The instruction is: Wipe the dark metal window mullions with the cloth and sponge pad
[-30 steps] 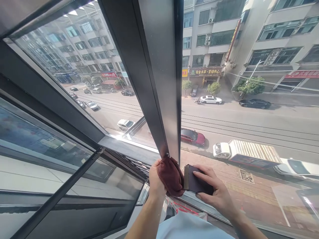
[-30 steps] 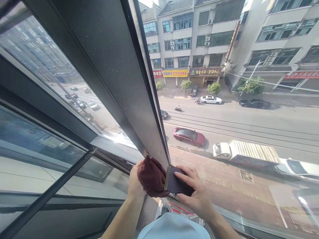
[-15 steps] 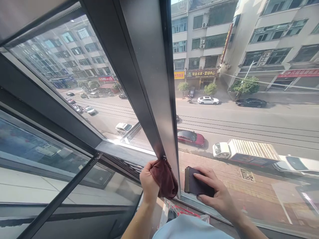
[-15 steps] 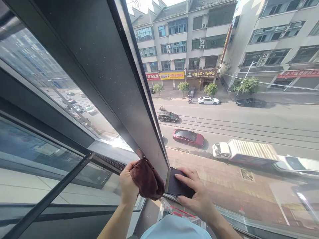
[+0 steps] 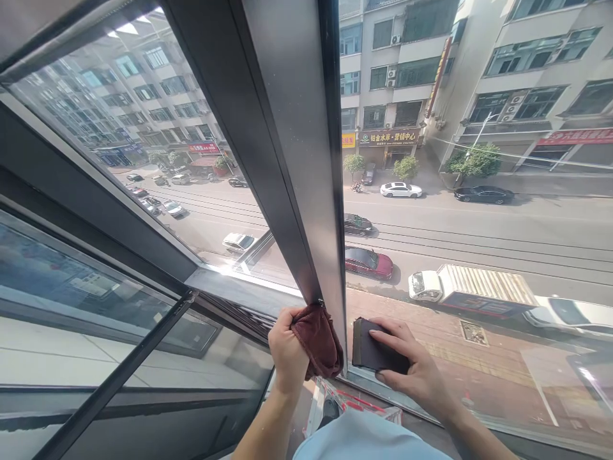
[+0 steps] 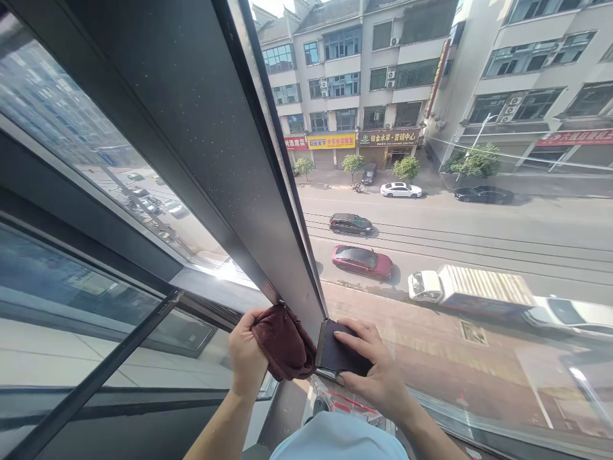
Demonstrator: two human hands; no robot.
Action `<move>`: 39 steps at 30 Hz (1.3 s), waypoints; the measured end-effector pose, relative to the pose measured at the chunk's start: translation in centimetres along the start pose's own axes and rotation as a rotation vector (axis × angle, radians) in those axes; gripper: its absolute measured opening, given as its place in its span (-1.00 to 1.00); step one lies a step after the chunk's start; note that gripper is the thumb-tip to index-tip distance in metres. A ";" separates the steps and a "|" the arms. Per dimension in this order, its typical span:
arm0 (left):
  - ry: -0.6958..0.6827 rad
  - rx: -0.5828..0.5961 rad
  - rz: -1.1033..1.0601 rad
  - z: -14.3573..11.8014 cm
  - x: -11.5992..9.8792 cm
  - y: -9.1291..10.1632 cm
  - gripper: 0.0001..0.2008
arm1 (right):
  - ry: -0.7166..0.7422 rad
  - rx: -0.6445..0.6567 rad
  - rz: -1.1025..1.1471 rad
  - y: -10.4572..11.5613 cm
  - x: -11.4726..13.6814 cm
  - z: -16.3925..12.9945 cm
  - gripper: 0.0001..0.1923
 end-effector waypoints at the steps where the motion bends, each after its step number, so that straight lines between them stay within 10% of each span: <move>1: 0.013 -0.001 -0.020 0.0 -0.2 0.0 -0.84 | 0.001 0.010 0.008 -0.2 0.2 0.2 -0.48; 39: -0.058 -0.047 -0.355 -0.6 -0.1 -2.2 -0.89 | 0.022 0.048 -0.015 -1.6 1.6 -0.1 -0.41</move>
Point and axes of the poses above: each hand's wrist, its own z-axis towards the middle knuckle, its own y-axis out of the back of the hand, x = y × z, the point moved 6 cm from there along z, towards the middle knuckle, and after that the axes turned 3 degrees about z, right-handed, at the moved point
